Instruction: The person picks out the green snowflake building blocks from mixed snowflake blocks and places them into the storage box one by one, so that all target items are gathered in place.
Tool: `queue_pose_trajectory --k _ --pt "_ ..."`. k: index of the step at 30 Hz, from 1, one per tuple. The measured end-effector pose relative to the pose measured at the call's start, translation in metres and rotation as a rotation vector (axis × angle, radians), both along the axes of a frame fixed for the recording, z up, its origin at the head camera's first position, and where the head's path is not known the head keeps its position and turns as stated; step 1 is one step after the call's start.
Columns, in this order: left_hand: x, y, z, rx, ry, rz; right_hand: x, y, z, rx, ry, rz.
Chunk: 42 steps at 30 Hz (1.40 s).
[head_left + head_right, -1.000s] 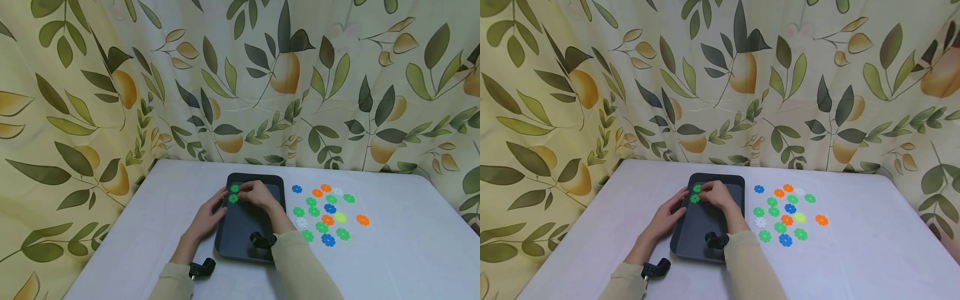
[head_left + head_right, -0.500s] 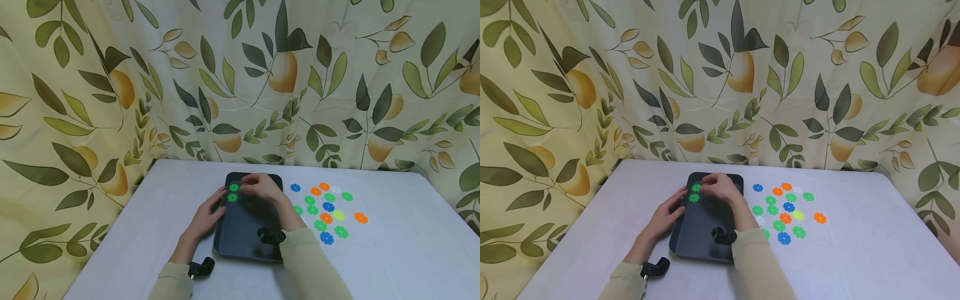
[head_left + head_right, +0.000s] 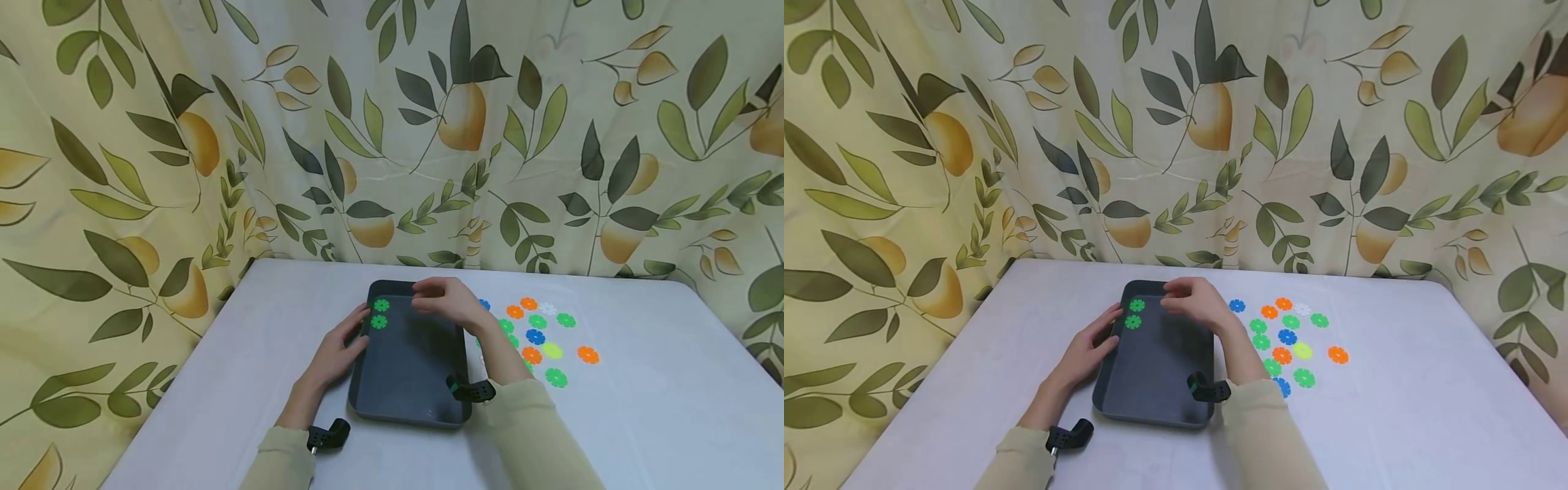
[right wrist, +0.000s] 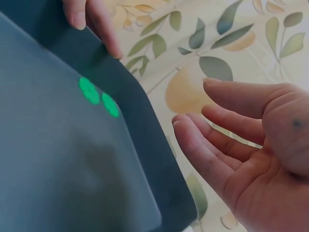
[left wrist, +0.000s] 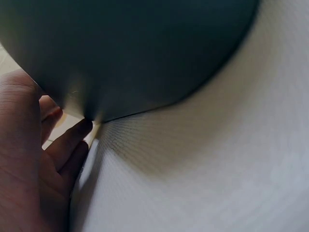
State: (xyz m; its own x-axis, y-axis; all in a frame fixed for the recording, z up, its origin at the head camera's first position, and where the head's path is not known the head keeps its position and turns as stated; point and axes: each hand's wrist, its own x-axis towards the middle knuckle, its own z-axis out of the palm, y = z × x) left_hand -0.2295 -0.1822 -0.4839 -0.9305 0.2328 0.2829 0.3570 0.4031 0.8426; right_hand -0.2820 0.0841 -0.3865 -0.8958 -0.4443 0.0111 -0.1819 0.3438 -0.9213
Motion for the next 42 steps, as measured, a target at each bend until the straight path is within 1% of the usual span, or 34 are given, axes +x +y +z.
queue_pose_trajectory --k 3,12,20,29,33,38,42 --pt "0.000 0.000 0.001 -0.004 -0.001 0.007 0.002 0.006 0.001 -0.002 -0.005 -0.008" --pt "-0.001 -0.002 0.000 -0.003 -0.007 0.014 0.006 0.031 0.003 0.039 0.030 -0.050" --pt "0.000 -0.001 -0.001 0.007 -0.006 0.011 0.014 0.055 0.009 0.061 0.012 -0.078" --pt "0.000 0.001 0.000 -0.005 -0.007 0.015 0.023 0.078 0.013 0.054 -0.024 -0.096" --pt "0.000 0.001 0.001 -0.006 -0.010 0.016 0.029 0.088 0.012 0.064 -0.026 -0.094" --pt "0.001 0.001 0.002 -0.004 -0.021 0.019 0.034 0.103 0.006 0.117 -0.033 -0.124" --pt "0.001 0.001 0.002 -0.002 -0.022 0.018 0.040 0.114 0.003 0.124 -0.043 -0.139"
